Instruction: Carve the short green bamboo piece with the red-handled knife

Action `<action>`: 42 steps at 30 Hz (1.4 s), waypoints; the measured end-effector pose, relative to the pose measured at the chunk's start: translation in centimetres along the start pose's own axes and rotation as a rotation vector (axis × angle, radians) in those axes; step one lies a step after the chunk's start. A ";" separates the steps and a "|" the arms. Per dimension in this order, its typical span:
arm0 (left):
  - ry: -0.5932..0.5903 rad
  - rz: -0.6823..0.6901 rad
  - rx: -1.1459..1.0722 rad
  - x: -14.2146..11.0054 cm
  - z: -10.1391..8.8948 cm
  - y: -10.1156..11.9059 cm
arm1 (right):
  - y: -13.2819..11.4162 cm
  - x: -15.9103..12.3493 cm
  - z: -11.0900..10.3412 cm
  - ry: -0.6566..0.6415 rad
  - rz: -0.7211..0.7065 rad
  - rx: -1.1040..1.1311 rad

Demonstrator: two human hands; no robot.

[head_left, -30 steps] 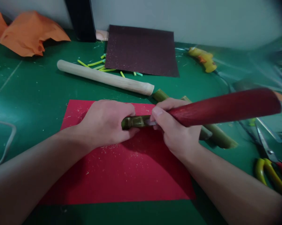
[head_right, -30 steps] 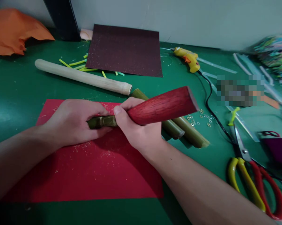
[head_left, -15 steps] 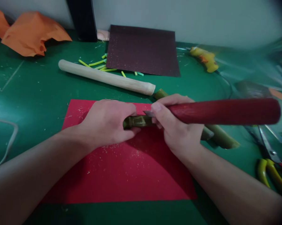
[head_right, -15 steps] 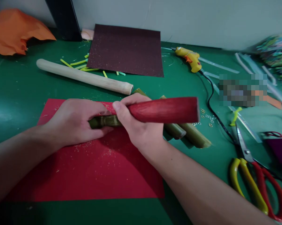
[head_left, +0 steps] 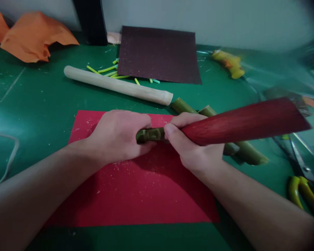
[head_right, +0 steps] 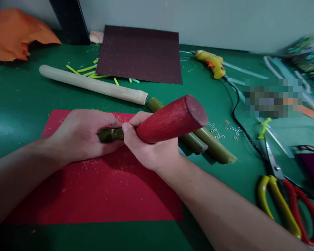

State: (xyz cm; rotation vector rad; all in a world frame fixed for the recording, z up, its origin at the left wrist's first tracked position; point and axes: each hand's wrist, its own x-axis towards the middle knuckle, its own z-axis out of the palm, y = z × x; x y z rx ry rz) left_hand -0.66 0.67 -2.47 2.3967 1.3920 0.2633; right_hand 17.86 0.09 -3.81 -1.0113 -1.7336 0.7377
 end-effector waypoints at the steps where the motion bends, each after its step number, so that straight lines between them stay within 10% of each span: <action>1: 0.002 0.000 -0.003 0.0 0.1 0.0 | 0.0 0.0 0.0 0.038 0.010 0.004; 34: 0.015 0.006 0.014 -0.1 0.1 0.0 | 0.0 0.0 0.0 -0.053 0.027 0.015; 42: -0.014 -0.012 0.021 -0.2 0.2 0.0 | 0.2 0.0 0.1 0.112 0.083 0.053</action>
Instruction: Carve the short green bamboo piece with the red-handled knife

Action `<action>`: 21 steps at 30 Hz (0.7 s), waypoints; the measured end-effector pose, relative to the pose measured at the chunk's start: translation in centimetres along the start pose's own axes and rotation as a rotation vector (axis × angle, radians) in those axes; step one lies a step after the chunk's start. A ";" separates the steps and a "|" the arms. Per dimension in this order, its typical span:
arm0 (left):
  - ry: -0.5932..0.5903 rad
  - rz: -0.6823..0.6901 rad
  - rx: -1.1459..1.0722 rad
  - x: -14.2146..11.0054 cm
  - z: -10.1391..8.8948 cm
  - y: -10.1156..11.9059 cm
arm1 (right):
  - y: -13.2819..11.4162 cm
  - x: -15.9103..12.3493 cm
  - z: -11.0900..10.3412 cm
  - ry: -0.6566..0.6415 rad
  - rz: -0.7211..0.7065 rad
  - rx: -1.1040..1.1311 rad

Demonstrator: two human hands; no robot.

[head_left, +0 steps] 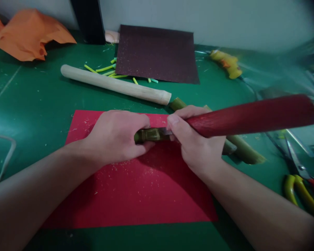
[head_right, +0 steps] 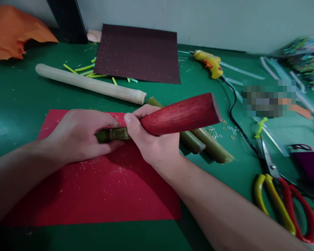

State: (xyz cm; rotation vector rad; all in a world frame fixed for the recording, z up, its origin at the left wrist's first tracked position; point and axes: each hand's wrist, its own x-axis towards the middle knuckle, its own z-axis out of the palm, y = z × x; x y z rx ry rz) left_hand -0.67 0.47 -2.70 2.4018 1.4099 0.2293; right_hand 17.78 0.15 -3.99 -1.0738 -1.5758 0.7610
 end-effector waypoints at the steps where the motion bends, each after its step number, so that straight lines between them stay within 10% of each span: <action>1: -0.003 -0.004 -0.002 0.0 0.0 0.0 | 0.1 0.0 0.0 -0.003 0.005 0.010; 21: -0.014 0.001 0.025 0.0 -0.1 0.2 | 0.1 0.0 0.0 -0.048 -0.021 0.027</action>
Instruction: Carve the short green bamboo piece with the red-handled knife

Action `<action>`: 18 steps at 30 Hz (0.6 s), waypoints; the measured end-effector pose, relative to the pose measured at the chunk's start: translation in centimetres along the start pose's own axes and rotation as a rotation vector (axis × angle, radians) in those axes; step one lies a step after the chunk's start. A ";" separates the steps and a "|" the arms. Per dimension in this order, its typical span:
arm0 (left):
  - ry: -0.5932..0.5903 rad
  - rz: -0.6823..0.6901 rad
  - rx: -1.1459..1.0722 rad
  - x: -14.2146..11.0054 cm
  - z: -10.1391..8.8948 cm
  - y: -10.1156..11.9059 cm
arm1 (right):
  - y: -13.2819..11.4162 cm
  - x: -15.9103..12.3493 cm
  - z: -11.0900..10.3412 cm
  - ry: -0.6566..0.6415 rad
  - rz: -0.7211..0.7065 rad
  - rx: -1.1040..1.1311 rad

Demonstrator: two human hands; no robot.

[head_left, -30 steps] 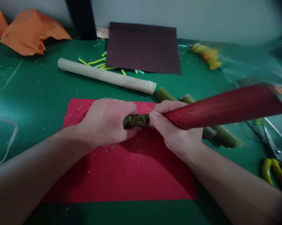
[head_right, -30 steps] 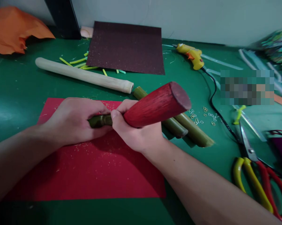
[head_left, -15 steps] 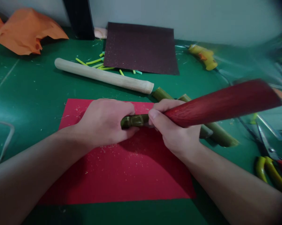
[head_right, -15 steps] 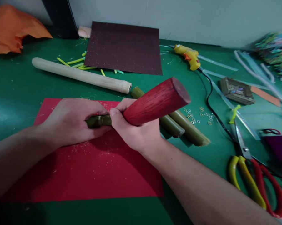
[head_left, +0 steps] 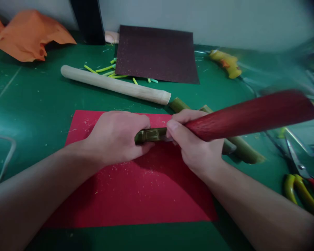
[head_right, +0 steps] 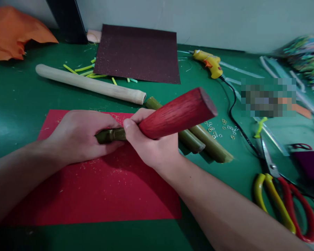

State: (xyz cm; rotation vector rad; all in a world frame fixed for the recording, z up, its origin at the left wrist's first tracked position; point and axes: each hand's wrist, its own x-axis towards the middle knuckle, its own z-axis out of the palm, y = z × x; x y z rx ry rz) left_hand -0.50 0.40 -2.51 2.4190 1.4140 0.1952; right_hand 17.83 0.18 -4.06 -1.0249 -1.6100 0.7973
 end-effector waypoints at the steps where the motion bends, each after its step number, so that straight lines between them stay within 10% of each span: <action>1: 0.005 0.002 -0.003 0.0 0.0 0.0 | 0.0 0.0 0.0 -0.022 -0.010 -0.001; 18: 0.008 0.013 0.021 0.1 0.0 -0.1 | -0.3 0.3 0.3 0.082 0.061 0.004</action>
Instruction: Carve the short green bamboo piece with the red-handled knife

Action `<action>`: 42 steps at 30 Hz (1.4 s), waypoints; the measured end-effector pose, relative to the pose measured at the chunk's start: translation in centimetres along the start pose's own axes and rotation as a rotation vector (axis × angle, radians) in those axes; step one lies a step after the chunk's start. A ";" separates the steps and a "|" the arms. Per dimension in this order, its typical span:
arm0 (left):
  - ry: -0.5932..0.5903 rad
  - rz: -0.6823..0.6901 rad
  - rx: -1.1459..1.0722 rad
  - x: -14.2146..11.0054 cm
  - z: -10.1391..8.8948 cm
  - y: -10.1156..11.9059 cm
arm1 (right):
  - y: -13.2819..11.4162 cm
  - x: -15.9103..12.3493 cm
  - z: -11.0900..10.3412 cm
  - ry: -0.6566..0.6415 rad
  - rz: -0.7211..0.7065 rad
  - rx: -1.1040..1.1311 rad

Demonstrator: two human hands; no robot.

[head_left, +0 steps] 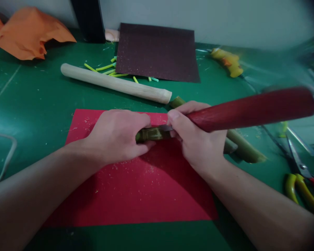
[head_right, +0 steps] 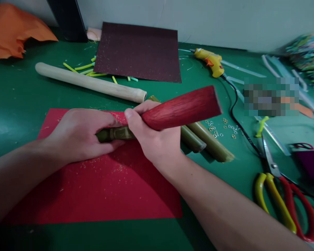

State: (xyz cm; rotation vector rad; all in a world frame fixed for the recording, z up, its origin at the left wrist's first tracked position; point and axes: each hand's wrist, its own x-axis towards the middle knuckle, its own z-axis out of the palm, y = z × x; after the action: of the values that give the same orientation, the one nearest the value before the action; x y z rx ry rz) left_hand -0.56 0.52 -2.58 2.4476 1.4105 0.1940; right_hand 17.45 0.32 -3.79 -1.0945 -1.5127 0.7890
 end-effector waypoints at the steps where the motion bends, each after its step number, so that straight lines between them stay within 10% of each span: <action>1: -0.005 -0.001 -0.005 0.0 0.0 0.0 | 0.0 0.1 -0.1 -0.012 0.004 0.008; 42: 0.005 -0.009 -0.021 0.2 0.0 0.2 | 0.4 -0.3 -0.3 -0.114 -0.072 0.012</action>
State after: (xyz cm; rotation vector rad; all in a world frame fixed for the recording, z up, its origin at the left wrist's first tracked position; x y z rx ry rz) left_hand -0.29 0.59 -2.52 2.4253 1.4136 0.2119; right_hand 17.83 0.21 -4.18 -0.9945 -1.6314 0.8210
